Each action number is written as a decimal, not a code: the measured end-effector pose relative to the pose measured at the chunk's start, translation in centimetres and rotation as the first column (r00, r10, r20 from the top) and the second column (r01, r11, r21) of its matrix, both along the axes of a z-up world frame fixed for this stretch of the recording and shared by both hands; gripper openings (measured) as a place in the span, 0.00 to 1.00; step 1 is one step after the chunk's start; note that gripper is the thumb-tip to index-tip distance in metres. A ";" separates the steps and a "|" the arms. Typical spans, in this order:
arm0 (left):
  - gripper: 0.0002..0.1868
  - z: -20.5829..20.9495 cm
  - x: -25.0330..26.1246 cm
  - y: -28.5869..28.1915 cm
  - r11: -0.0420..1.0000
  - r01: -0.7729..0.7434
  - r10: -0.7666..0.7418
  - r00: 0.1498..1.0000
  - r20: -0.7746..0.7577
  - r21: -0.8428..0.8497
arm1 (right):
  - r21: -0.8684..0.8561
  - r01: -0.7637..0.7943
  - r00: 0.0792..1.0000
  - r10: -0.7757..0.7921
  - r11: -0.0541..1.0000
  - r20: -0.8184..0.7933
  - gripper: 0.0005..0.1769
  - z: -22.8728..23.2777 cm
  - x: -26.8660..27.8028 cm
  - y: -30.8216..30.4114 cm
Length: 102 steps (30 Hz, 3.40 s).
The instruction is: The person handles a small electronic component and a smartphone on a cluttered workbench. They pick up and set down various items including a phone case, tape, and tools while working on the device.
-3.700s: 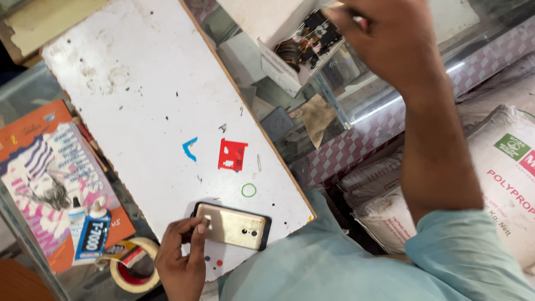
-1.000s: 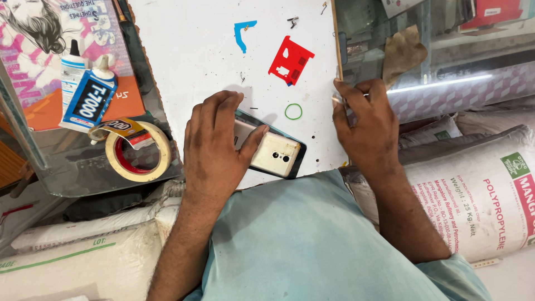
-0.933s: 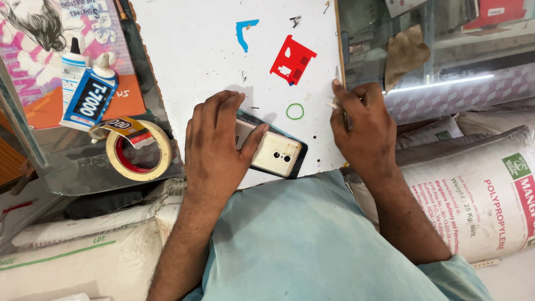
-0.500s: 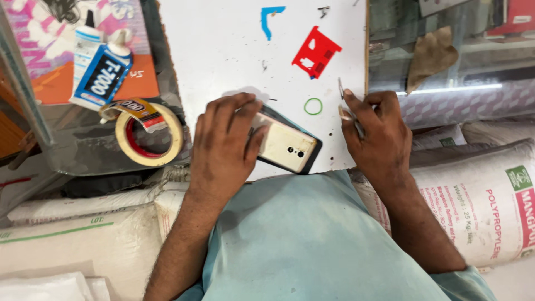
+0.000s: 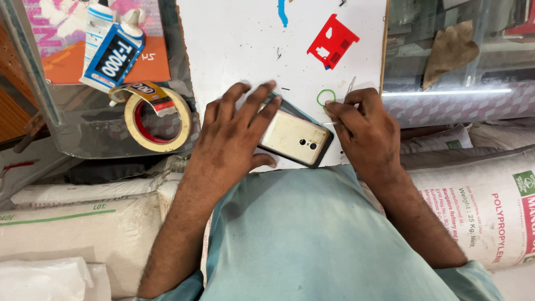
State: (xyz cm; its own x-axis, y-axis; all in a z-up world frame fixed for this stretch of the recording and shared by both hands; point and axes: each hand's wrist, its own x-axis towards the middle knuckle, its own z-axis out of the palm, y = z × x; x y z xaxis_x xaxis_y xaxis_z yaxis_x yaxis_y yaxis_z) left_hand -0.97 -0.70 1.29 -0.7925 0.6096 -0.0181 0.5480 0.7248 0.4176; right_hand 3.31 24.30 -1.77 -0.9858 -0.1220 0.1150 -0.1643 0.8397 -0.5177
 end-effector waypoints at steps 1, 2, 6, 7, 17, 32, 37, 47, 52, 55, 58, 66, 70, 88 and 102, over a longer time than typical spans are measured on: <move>0.54 0.1 -0.1 -0.1 1.000 0.013 -0.013 1.000 0.008 -0.020 | 0.011 -0.019 1.000 0.019 1.000 -0.019 0.09 -0.2 0.0 0.0; 0.54 0.1 -0.2 -0.1 0.999 0.025 -0.025 1.000 0.016 -0.038 | 0.030 -0.039 0.999 0.040 0.999 -0.035 0.09 -0.4 0.0 0.1; 0.53 0.0 -0.1 0.0 0.998 0.025 -0.025 1.000 -0.017 -0.054 | 0.086 -0.111 0.990 0.117 0.990 -0.073 0.10 -0.9 -0.1 0.7; 0.55 0.0 -0.1 0.0 0.999 0.024 -0.025 1.000 -0.020 -0.048 | 0.096 -0.127 0.988 0.135 0.987 -0.077 0.10 -0.9 -0.2 0.8; 0.44 1.4 0.1 -0.1 0.993 0.051 -0.038 0.993 0.116 -0.109 | -0.289 0.113 0.990 -0.084 0.951 0.114 0.11 0.8 -1.0 1.2; 0.43 0.9 1.5 -3.1 0.958 -0.283 0.279 0.895 0.348 -0.040 | -0.890 0.455 0.879 0.144 0.031 0.454 0.23 0.6 -0.1 7.4; 0.43 1.0 1.7 -3.3 0.966 -0.255 0.257 0.901 0.348 -0.054 | -0.892 0.434 0.901 -0.048 0.129 0.432 0.10 0.6 -0.1 7.5; 0.47 -0.3 2.2 -1.2 0.979 -0.165 0.192 0.941 0.277 -0.118 | -0.789 0.100 0.870 -0.439 0.606 -0.226 0.09 4.3 -3.5 15.2; 0.48 -0.1 2.0 -0.7 0.974 -0.172 0.206 0.944 0.257 -0.150 | -0.567 0.084 0.806 -0.390 0.820 -0.445 0.20 1.2 -7.8 22.0; 0.46 0.1 2.1 -0.7 0.972 -0.195 0.223 0.944 0.242 -0.133 | -0.265 0.222 0.798 -0.331 0.938 -0.504 0.21 -1.0 -10.3 23.3; 0.45 0.2 2.3 -0.7 0.969 -0.214 0.234 0.956 0.180 -0.125 | 0.091 0.202 0.840 -0.125 0.975 -0.529 0.11 -0.3 -10.3 22.1; 0.45 -0.1 2.8 -1.2 0.971 -0.228 0.235 0.967 0.097 -0.079 | 0.154 -0.092 0.886 0.152 0.984 -0.439 0.07 3.7 -10.6 18.8; 0.45 -0.2 2.5 -1.2 0.969 -0.228 0.239 0.961 0.138 -0.093 | 0.077 -0.129 0.913 0.149 0.989 -0.379 0.07 3.9 -10.3 19.3; 0.46 -0.2 2.2 -1.2 0.971 -0.221 0.232 0.959 0.159 -0.088 | -0.226 0.205 0.846 -0.288 0.952 -0.448 0.13 2.1 -4.1 14.2; 0.44 -0.3 1.7 -1.2 0.968 -0.246 0.249 0.945 0.212 -0.040 | -0.021 0.088 0.993 -0.090 0.996 -0.072 0.20 -0.1 -1.3 2.9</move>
